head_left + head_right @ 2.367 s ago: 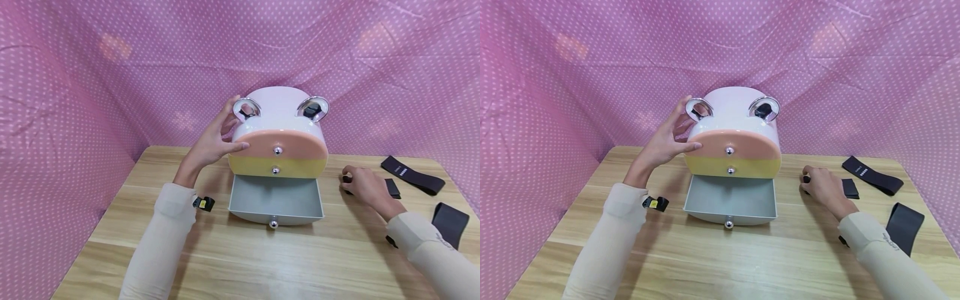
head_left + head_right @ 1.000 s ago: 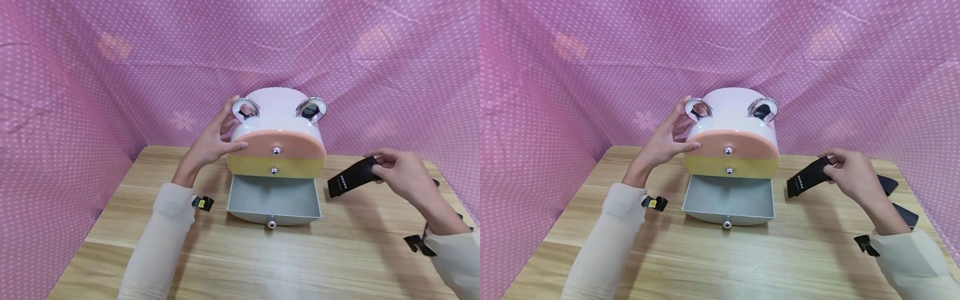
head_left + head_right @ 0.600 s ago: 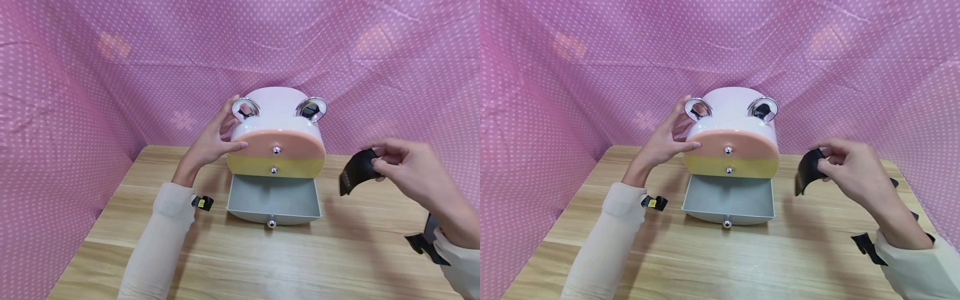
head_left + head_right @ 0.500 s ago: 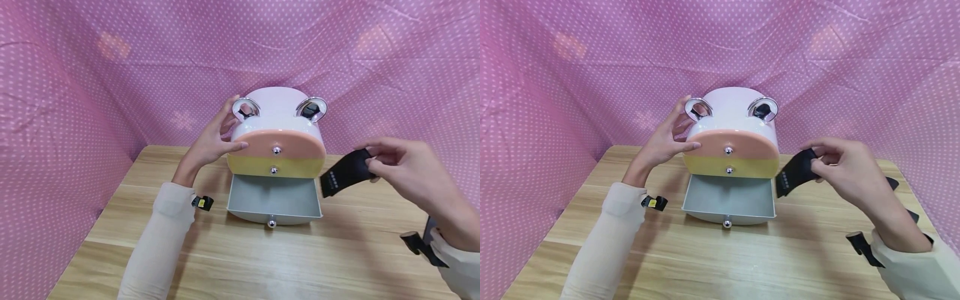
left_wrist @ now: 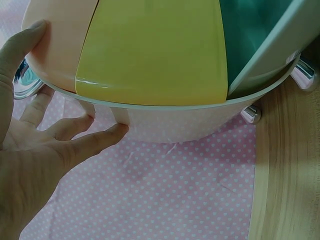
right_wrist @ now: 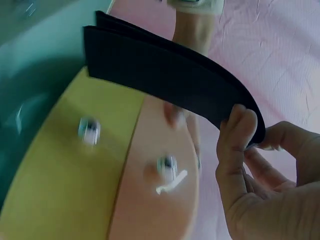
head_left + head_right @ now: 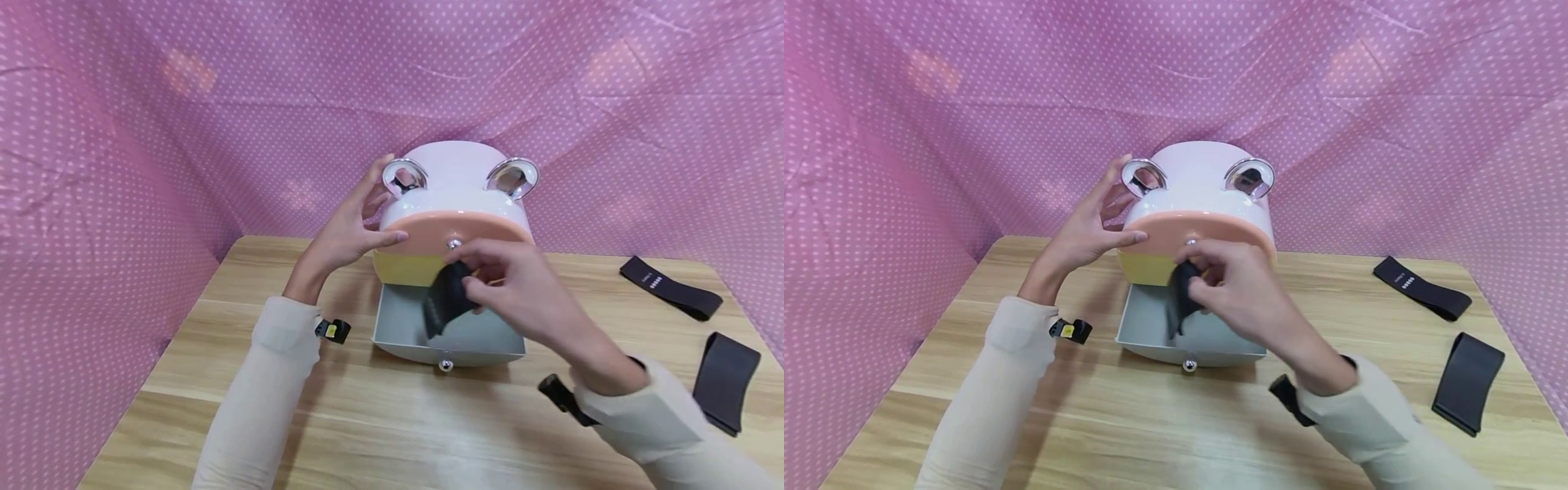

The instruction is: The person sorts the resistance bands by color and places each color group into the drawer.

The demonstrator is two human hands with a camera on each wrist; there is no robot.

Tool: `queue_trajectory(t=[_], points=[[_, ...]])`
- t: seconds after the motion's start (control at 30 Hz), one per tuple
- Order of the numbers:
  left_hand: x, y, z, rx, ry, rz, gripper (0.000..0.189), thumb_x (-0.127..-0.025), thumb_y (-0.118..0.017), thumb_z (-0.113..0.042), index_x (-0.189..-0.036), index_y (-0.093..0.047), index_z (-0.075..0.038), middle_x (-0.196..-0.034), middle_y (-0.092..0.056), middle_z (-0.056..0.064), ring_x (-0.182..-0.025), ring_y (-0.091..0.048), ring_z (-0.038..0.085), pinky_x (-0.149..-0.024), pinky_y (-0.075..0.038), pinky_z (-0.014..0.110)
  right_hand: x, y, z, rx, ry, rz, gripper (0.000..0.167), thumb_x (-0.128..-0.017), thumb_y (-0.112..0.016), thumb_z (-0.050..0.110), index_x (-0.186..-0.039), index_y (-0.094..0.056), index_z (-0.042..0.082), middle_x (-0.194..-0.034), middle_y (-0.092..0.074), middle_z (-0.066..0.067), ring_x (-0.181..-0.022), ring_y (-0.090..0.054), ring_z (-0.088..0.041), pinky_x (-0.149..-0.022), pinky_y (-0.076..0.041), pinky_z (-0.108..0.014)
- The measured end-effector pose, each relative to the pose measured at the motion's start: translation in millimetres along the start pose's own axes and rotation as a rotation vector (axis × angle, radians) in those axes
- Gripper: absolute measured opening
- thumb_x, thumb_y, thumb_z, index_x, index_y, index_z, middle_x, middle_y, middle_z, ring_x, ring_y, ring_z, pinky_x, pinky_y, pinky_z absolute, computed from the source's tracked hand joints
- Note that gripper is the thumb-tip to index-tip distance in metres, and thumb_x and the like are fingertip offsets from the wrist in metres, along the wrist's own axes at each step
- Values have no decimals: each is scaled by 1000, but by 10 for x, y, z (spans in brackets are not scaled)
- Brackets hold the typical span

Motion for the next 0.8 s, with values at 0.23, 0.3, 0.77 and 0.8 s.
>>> queue_trajectory(t=[0.23,0.3,0.77,0.8], points=[[-15,-13,-28,-7,-51,13,110,-86,-87,-10,-167,-19,-38,-174,-26,0,-157,-35,28,-126,-39,48,-271,-486,142,-174,63,35,36,-87,-58,-8,-118,-74,0,-95,-72,-15,-69,-69,-19,-58,-65,-35],[-18,-16,-36,-1,-64,18,109,-86,-87,-8,-167,-20,-37,-173,-26,0,-158,-34,25,-126,-39,48,-329,-566,151,-204,53,37,37,-87,-57,-8,-119,-74,1,-92,-70,-14,-66,-68,-20,-57,-65,-40],[-1,-10,-19,2,-52,14,108,-86,-87,-11,-168,-20,-34,-174,-25,-2,-158,-34,27,-127,-37,53,-290,-684,-361,-259,-100,-55,34,-92,-60,-8,-123,-71,-1,-93,-71,-18,-66,-70,-19,-60,-65,-44],[1,-8,-20,2,-55,13,109,-86,-87,-10,-168,-20,-33,-174,-26,-2,-158,-35,26,-127,-37,53,-264,-682,-397,-257,-107,-58,34,-92,-60,-8,-123,-71,-1,-92,-71,-18,-65,-69,-18,-59,-65,-42]])
Point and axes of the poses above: each hand's wrist, its own x-axis away from the middle knuckle, its own y-axis out of the back of the hand, z = x × y, the point moved 5 cm from there along -x, towards the middle knuckle
